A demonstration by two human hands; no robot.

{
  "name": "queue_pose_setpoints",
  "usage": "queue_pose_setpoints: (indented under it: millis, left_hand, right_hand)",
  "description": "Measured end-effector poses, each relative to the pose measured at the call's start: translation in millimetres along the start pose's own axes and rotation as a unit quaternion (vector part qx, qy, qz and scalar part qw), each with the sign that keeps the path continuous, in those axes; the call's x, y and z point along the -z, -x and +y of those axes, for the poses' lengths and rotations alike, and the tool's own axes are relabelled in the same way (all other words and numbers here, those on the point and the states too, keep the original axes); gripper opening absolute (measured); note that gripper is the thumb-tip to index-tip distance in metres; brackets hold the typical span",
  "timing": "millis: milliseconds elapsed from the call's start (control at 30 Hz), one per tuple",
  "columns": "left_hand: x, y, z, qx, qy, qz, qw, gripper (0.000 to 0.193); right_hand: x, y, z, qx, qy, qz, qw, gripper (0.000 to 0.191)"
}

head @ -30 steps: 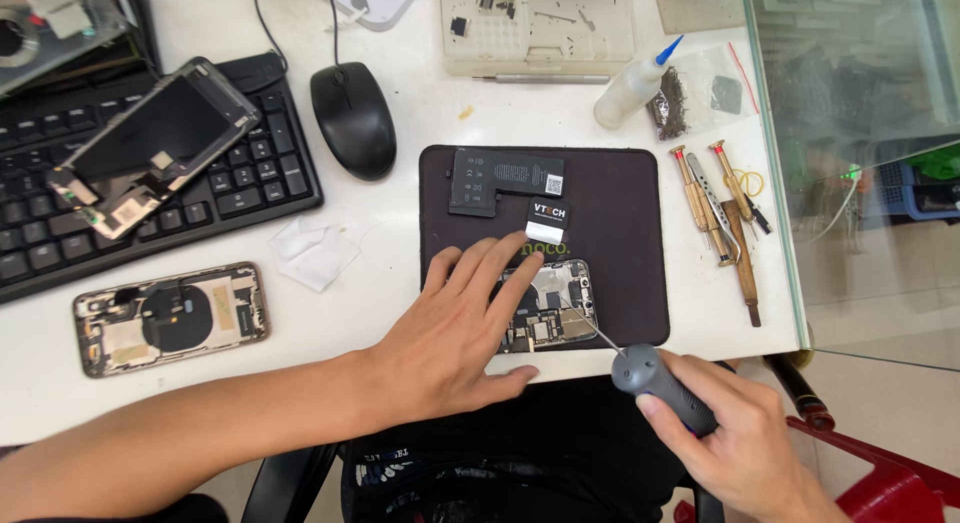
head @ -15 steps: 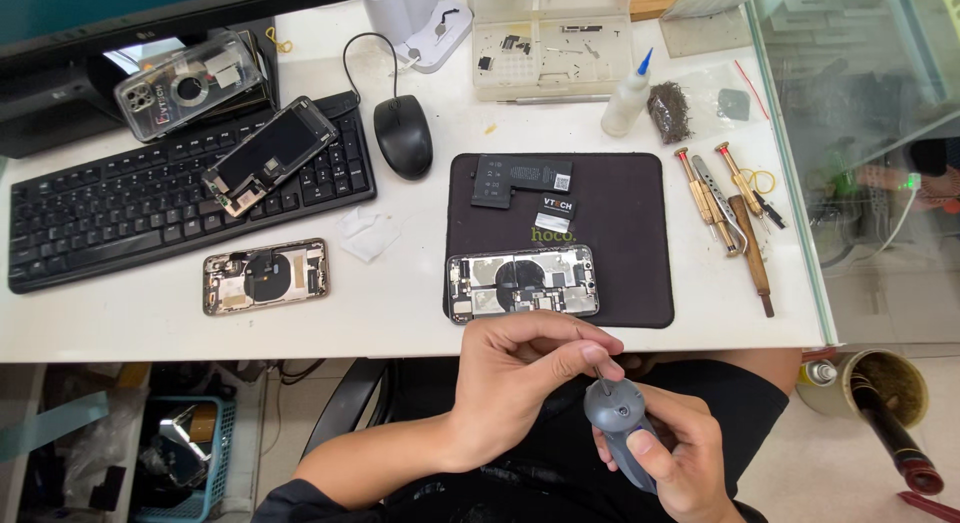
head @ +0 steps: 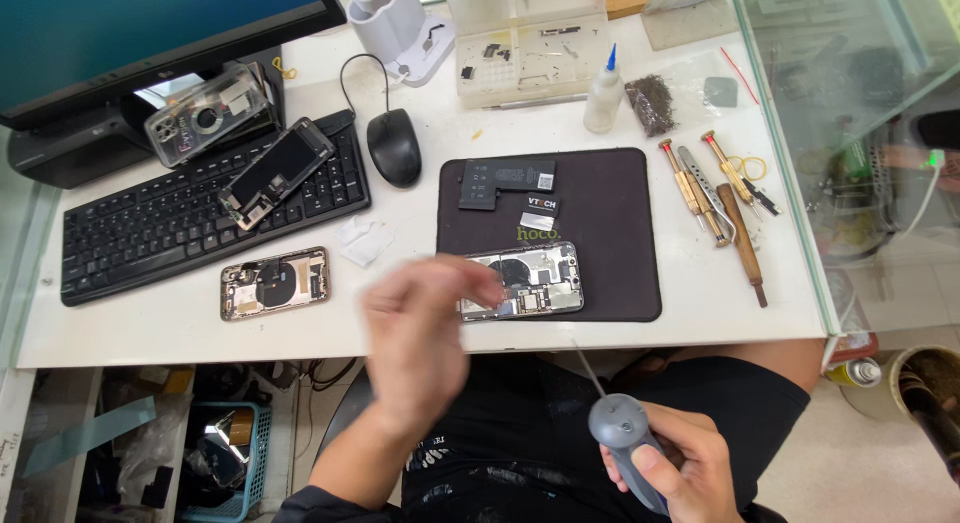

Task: The person uses a wooden stick and a precision screwdriver to manipulate components on a disassembled smartphone motherboard. The person works on the circuit board placed on a black mat, with other phone parts and tools visible on the desk.

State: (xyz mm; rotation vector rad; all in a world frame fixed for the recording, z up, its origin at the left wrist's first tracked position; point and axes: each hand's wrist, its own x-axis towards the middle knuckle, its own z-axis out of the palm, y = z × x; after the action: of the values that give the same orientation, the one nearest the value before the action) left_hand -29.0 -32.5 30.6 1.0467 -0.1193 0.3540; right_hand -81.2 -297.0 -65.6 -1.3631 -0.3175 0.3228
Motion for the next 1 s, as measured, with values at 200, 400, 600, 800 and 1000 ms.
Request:
queue_pose_setpoints:
  millis: [200,400,600,800,1000]
  left_hand:
    - [12.1,32.2,17.9,-0.081,-0.215,-0.096,0.969,0.031]
    - [5.2,75.0,-19.1,0.014,-0.419,-0.327,0.847,0.018]
    - [13.4,45.1,8.6,-0.059,-0.476,-0.503,0.719,0.029]
    - [12.0,-25.0,9.0,-0.208,-0.614,-0.376,0.662,0.063]
    - [12.4,-43.5,-20.9,-0.125,-0.615,-0.398,0.669,0.086]
  right_hand:
    - [12.0,4.5,-1.4,0.054,0.104,0.044,0.992,0.051]
    - [24.9,-6.4,-27.9,0.040,0.217,0.138,0.966,0.036]
    - [29.0,-38.5,-65.7,0.104,0.494,0.096,0.858,0.035]
    - [43.2,-77.0,-92.0,0.078,0.631,-0.027,0.771,0.044]
    - [53.3,-93.3,-102.4,-0.049,0.699,-0.104,0.705,0.054]
